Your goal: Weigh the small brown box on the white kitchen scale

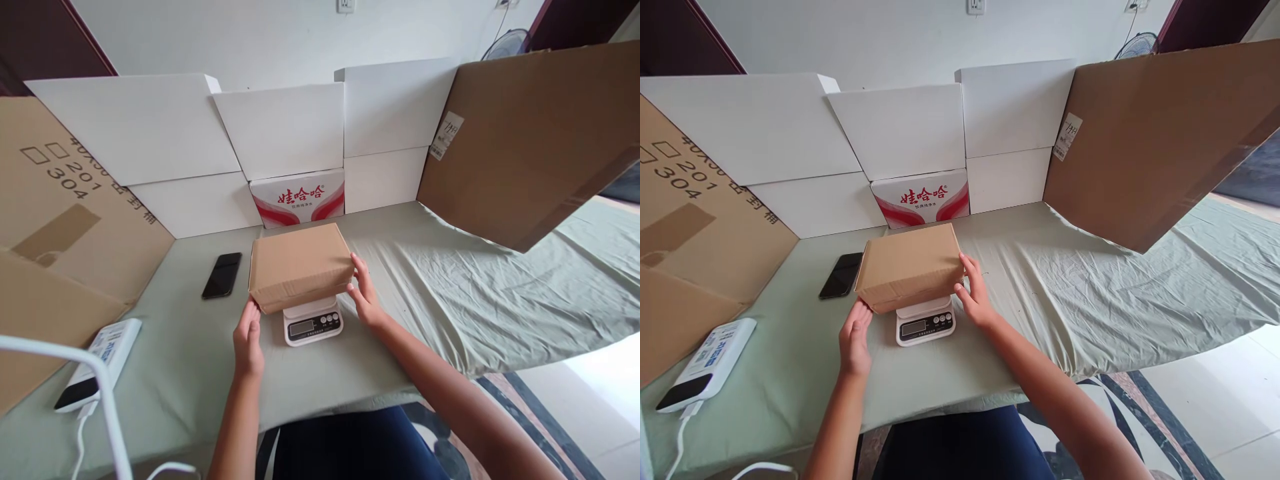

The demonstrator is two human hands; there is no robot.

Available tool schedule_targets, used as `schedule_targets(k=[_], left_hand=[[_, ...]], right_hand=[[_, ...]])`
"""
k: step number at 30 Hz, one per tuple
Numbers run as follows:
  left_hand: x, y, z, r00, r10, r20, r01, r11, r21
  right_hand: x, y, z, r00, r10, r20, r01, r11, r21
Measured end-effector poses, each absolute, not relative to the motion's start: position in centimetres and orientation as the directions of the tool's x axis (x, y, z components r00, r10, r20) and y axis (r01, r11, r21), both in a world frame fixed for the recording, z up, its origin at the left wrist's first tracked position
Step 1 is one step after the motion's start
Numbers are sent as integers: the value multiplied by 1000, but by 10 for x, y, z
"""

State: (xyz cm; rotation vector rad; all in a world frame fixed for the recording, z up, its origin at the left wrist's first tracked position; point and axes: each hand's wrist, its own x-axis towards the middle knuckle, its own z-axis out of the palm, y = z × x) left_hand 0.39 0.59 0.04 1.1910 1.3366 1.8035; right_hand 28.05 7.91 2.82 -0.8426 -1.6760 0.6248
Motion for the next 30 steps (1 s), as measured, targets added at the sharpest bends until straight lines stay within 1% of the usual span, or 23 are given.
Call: schedule_targets(k=[6,12,14,19,23,25,27,30], left_hand=[[1,5,-2,-440,829,345,86,-344,935],[3,6,2,-463,813,354,94,-352,931],[4,6,3,-462,815,350,95,-347,933],[4,5,4,-407,851,331,100,-318,943],[7,2,7,-344,867,360,127,-336,933],[9,2,14,-368,841,396,134,-374,918],[7,10,26,-413,792,451,144,-432,890],[-3,41,49,-431,738,519,173,-497,850]], right_hand=[[281,77,31,-144,800,582,198,600,-775],[283,80,33,33,820,571,117,564,-817],[283,80,34,18,833,553,99,549,-830],[280,76,34,-90,860,503,98,510,-855],[279,76,34,-100,857,505,88,513,-854],[279,79,41,-91,851,517,60,523,-850],[277,87,55,-74,834,546,33,550,-835],[270,109,80,-73,799,597,28,600,-800]])
